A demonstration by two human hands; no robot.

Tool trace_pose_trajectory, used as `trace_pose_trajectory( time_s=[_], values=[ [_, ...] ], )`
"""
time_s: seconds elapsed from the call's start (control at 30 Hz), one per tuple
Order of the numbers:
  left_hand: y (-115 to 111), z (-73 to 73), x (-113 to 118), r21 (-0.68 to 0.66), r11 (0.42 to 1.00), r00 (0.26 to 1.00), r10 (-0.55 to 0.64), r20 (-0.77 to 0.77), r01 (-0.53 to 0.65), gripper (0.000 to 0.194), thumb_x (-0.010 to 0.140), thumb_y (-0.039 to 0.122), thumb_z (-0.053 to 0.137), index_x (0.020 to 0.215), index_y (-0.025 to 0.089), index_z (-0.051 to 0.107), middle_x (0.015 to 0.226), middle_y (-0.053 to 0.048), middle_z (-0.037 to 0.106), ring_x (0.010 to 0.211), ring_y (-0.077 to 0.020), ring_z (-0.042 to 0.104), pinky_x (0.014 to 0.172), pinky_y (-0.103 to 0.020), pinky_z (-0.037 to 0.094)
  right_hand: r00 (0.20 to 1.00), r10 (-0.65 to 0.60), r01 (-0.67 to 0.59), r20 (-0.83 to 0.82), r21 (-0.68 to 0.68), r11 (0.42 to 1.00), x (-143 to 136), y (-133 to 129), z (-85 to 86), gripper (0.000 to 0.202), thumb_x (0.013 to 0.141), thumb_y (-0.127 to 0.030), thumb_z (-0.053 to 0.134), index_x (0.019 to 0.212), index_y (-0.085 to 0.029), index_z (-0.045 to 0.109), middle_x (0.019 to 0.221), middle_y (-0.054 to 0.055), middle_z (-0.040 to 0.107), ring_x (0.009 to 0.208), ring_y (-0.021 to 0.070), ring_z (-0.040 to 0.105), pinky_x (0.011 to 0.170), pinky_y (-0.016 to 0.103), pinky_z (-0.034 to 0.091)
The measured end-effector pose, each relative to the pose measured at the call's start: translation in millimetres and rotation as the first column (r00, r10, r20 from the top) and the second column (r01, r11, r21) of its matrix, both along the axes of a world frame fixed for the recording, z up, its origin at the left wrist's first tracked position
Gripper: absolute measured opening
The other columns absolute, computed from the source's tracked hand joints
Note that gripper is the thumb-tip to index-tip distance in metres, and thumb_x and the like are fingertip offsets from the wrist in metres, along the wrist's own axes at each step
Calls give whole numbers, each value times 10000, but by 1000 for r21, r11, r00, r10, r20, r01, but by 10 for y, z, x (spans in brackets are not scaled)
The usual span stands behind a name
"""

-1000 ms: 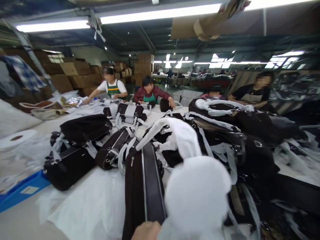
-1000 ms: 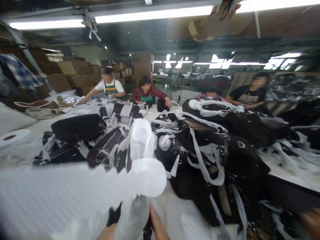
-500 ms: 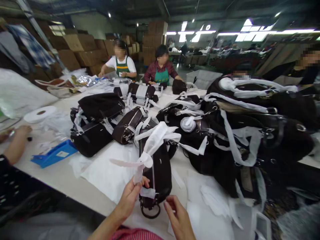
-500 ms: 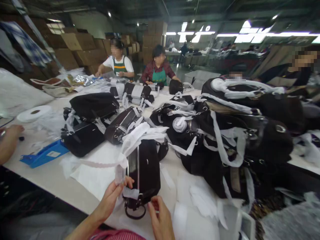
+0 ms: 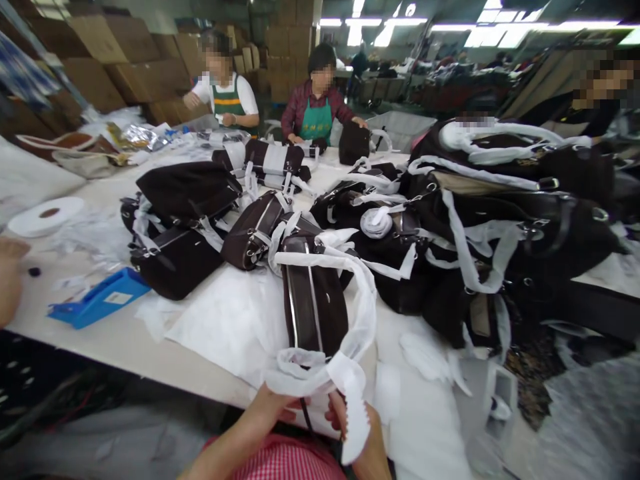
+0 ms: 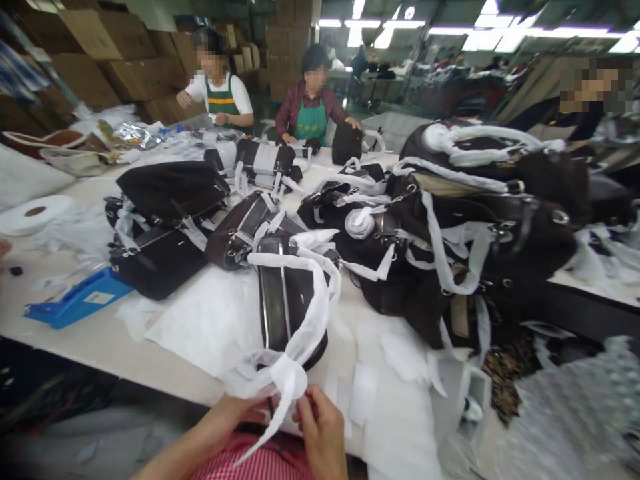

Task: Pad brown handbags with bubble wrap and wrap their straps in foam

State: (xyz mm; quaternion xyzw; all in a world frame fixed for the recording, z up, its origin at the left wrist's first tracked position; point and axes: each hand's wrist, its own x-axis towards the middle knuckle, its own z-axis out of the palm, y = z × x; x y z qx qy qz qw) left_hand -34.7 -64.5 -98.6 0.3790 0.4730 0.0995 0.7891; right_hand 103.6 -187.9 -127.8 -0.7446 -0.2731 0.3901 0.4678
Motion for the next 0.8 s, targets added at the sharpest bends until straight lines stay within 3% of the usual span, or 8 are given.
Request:
trace_pose_trajectory(
  time_s=[0.07,0.13,0.2,0.27,0.4,0.57,0.67,0.8],
  values=[
    [-27,18,52,-126,991,998,-53,-29,49,534,607,526,808,951,130,714,892,-124,734,858,-287,679,764,-394,525,995,26,-25,93,-5,1000,-33,-23,69,411,937,-548,467,934,-219,714,682,47,704,622,224,677,569,290,531],
    [-41,50,114,-155,985,994,-88,-59,78,538,607,527,797,927,104,711,813,-119,730,778,-247,681,695,-339,527,936,79,-88,342,10,996,-43,-51,141,347,969,-459,441,970,-242,712,777,58,724,674,220,686,612,292,525],
    [-45,83,168,-78,983,978,-173,-119,164,513,653,543,756,892,92,707,721,-111,715,667,-215,665,576,-285,496,800,122,-136,587,-21,990,-52,-93,188,343,994,-374,389,976,-245,707,802,66,713,662,216,682,584,286,494],
    [-51,107,211,24,955,940,-287,-185,296,498,719,558,695,898,93,697,670,-106,707,539,-188,631,469,-255,439,678,157,-150,718,-73,986,-86,-143,195,337,1004,-305,365,991,-229,693,764,59,685,615,207,670,535,276,454],
    [-91,116,295,114,893,891,-409,-197,435,495,778,531,639,1039,111,667,667,-86,710,437,-172,605,407,-249,420,580,198,-190,791,-105,976,-248,-214,135,321,976,-169,352,1068,-191,659,777,54,671,605,197,671,530,276,440],
    [-142,112,406,138,926,936,-344,-73,351,450,735,447,710,1045,126,656,692,-49,700,562,-203,662,487,-275,475,488,128,-127,863,-75,989,-407,-264,102,403,926,-76,299,1109,-188,641,758,46,653,595,186,660,535,270,426],
    [-149,122,411,-13,972,969,-232,81,234,358,671,342,763,940,119,684,793,-83,735,781,-238,705,711,-333,528,544,90,-84,834,-53,995,-410,-323,119,395,942,-109,284,1049,-206,652,747,50,648,621,194,656,550,270,429],
    [-202,68,377,-248,960,954,-50,297,128,384,625,294,833,950,124,717,1017,-134,742,1077,-279,654,879,-358,494,854,10,-8,520,-7,1000,-398,-378,123,289,982,-310,375,846,-237,619,745,38,662,686,206,663,625,277,481]
  ],
)
